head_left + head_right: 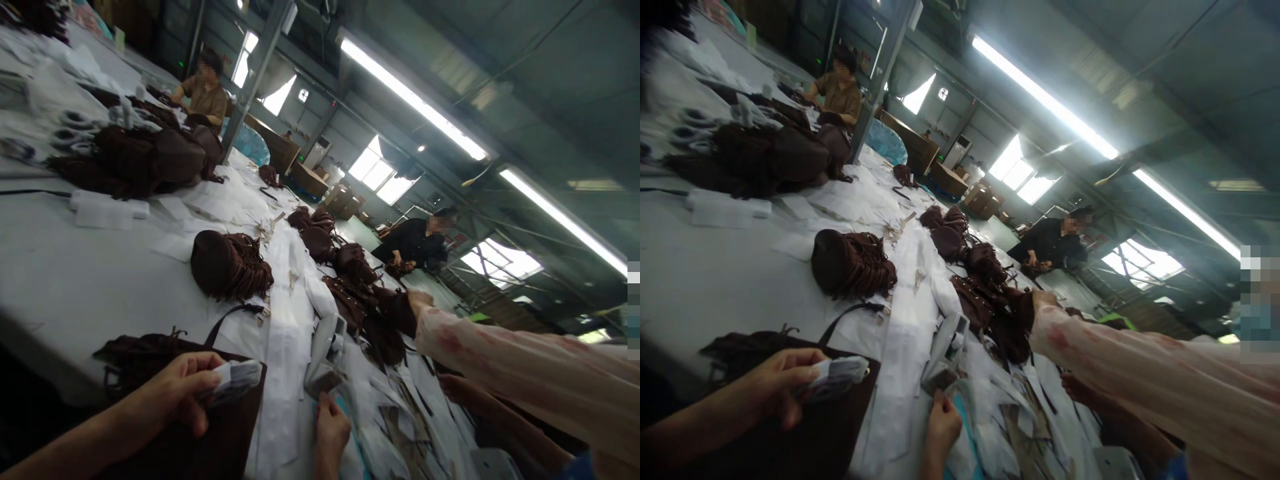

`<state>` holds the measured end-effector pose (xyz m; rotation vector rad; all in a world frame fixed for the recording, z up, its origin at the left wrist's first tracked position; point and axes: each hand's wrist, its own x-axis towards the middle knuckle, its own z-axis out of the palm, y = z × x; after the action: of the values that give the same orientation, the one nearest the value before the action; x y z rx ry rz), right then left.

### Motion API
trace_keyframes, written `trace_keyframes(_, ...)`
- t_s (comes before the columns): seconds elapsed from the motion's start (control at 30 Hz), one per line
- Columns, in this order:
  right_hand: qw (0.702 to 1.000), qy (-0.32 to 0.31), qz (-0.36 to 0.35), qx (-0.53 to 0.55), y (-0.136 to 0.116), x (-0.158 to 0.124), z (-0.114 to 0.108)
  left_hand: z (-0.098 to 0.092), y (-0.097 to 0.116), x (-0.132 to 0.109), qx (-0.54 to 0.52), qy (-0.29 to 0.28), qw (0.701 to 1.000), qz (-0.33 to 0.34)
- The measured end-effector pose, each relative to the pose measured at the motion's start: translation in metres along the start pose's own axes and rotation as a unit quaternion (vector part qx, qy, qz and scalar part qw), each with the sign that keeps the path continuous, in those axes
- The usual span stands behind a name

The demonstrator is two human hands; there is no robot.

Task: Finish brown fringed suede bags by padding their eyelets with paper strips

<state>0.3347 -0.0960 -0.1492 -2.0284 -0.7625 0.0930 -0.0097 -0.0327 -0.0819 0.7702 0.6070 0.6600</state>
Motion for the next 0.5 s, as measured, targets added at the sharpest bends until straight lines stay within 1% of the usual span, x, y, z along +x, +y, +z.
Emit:
trace_keyframes(0.07, 0.999, -0.029, 0.015, 0.004, -0.005, -0.009, -0.003, 0.003, 0.002, -0.002, 0.026, 0.010, 1.000, 0.012)
trace_keyframes(0.13, 0.997, -0.071, 0.018, 0.040, -0.019, -0.026, -0.004, 0.006, 0.001, -0.002, 0.051, 0.019, 0.998, 0.023)
trace_keyframes(0.23, 0.982, -0.145, -0.022, 0.123, -0.057, -0.065, -0.004, 0.012, -0.003, 0.002, 0.089, 0.018, 0.995, 0.043)
trace_keyframes(0.37, 0.945, -0.245, -0.094, 0.195, -0.113, -0.117, -0.004, 0.018, -0.010, 0.006, 0.154, 0.013, 0.986, 0.069)
trace_keyframes(0.43, 0.931, -0.281, -0.100, 0.213, -0.131, -0.133, -0.001, 0.021, -0.013, 0.004, 0.181, 0.007, 0.980, 0.079)
trace_keyframes(0.5, 0.925, -0.301, -0.081, 0.218, -0.141, -0.143, 0.005, 0.022, -0.014, 0.000, 0.199, 0.003, 0.976, 0.084)
